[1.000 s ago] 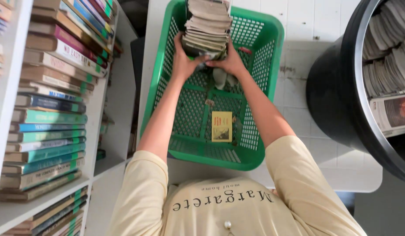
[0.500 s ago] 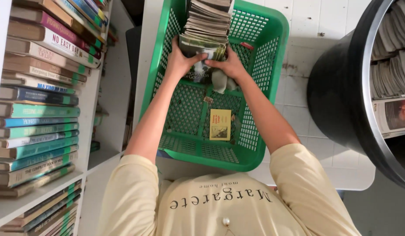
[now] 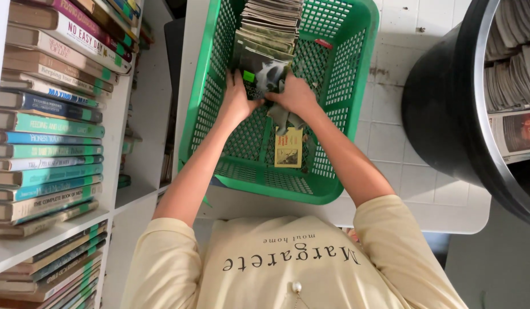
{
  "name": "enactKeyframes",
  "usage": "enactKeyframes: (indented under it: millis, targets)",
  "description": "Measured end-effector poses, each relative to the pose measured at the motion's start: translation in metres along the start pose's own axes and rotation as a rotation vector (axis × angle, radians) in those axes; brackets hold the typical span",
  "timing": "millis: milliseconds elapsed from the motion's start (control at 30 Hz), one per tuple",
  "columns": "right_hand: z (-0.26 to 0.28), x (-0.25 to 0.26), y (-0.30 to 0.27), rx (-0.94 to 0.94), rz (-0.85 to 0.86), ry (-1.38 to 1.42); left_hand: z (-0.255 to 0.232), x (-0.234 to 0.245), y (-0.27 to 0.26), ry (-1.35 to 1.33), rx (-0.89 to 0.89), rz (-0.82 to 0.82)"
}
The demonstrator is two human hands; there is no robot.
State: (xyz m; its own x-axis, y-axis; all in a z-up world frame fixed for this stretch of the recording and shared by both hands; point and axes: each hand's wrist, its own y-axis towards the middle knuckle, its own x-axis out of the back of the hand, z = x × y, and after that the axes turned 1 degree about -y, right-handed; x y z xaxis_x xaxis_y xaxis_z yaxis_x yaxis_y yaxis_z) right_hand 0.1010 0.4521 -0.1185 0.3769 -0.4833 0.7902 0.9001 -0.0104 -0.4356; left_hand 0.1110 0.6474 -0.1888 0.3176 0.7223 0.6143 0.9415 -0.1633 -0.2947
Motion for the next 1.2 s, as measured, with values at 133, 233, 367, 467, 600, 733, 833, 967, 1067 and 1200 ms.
enactKeyframes:
  millis: [133,233,367,467,600,733,833,967,1067,1200]
  targets:
    - [0.004,-0.007,-0.018,0.026,0.012,0.114,0.0,0.006,-0.004,-0.134,-0.017,-0.002]
    - [0.003,-0.009,-0.028,0.035,-0.008,0.203,0.015,0.001,0.001,-0.198,-0.017,-0.001]
    - [-0.018,-0.022,-0.026,0.058,-0.155,0.171,0.014,0.004,0.0,-0.309,-0.045,0.04]
    - [-0.001,0.004,-0.074,0.173,-0.248,0.252,-0.018,0.022,-0.031,-0.253,-0.065,-0.031]
    - [-0.027,0.05,-0.176,0.23,-0.252,0.52,-0.063,0.026,-0.087,-0.404,-0.117,0.061]
    - [-0.147,0.038,-0.26,-0.035,-0.339,0.972,-0.138,0.004,-0.17,-0.564,-0.43,0.188]
    - [-0.247,-0.005,-0.323,-0.103,-0.432,1.154,-0.186,-0.036,-0.233,-0.56,-0.588,0.348]
    - [-0.329,-0.054,-0.373,-0.287,-0.495,1.282,-0.199,-0.135,-0.281,-0.455,-0.815,0.439]
    - [-0.332,-0.061,-0.381,-0.516,-0.453,1.21,-0.152,-0.234,-0.255,-0.413,-0.807,0.395]
    - [-0.335,-0.022,-0.395,-0.539,-0.161,0.777,-0.111,-0.248,-0.236,-0.302,-0.611,0.424]
